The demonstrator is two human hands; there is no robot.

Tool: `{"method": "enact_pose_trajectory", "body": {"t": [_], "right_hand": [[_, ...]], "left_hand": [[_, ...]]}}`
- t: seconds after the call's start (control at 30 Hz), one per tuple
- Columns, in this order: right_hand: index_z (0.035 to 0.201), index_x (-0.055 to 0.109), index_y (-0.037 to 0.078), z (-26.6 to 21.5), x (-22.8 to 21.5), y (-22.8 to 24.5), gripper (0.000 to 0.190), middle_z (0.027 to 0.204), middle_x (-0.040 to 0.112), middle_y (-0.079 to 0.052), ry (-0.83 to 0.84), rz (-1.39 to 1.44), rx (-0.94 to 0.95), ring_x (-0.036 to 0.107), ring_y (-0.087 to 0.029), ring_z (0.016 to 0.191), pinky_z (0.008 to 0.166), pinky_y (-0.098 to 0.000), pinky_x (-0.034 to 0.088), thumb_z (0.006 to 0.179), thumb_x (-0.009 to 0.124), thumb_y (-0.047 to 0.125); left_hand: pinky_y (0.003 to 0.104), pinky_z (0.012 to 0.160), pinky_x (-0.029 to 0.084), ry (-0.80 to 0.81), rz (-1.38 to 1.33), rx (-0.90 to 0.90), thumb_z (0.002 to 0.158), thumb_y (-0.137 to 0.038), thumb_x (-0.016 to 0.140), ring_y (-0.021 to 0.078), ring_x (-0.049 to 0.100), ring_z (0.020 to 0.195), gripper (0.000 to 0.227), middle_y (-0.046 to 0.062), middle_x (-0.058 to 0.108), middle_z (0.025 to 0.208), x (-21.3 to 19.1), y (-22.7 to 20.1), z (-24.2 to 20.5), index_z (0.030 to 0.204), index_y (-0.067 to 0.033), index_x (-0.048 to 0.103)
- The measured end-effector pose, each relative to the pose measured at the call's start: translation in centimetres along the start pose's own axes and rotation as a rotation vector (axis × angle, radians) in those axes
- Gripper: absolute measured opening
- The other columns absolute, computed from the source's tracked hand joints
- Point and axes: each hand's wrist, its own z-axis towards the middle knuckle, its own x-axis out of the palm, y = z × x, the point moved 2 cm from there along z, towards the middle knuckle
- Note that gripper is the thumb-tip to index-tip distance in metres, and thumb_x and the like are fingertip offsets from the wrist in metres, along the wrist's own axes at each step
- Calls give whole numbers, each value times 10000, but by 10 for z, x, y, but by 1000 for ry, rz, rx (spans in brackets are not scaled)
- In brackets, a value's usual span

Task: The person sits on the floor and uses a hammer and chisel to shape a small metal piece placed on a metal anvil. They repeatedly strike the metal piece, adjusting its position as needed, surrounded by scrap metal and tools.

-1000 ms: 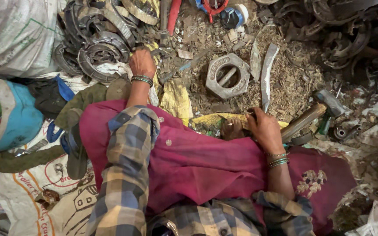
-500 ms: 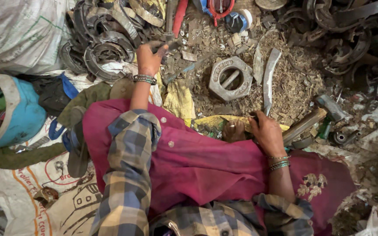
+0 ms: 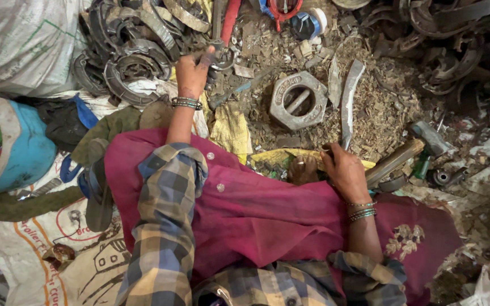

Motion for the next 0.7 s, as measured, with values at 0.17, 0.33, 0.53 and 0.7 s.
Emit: {"method": "enact_pose_trajectory", "body": {"t": [0.17, 0.33, 0.53, 0.7], "right_hand": [[1171, 659, 50, -1, 1, -1, 281, 945, 729, -225, -8, -21, -14, 698, -419, 831, 736, -508, 537, 999, 645, 272], [1169, 665, 52, -3, 4, -3, 289, 979, 727, -230, -39, -2, -47, 687, -438, 866, 741, -518, 535, 988, 654, 276], [1162, 677, 62, -6, 7, -7, 283, 989, 727, -225, -43, 9, -57, 687, -442, 880, 752, -521, 538, 980, 657, 277], [1140, 685, 55, -12, 9, -9, 282, 990, 726, -230, -39, 35, -42, 689, -441, 896, 765, -521, 542, 972, 661, 281]], "left_hand": [[360, 603, 493, -242, 146, 113, 955, -544, 692, 187, 615, 568, 539, 112, 707, 656, -11, 8, 6, 919, -19, 807], [362, 723, 533, -468, -48, 127, 942, -508, 727, 181, 637, 701, 524, 124, 766, 808, -24, 25, 5, 968, 12, 780], [352, 766, 550, -874, -245, 199, 919, -404, 781, 190, 688, 802, 431, 93, 785, 928, -54, 55, 9, 1005, 18, 762], [355, 779, 559, -1058, -325, 57, 924, -217, 742, 230, 681, 813, 290, 128, 771, 960, -71, 102, 6, 1071, 32, 729]]}}
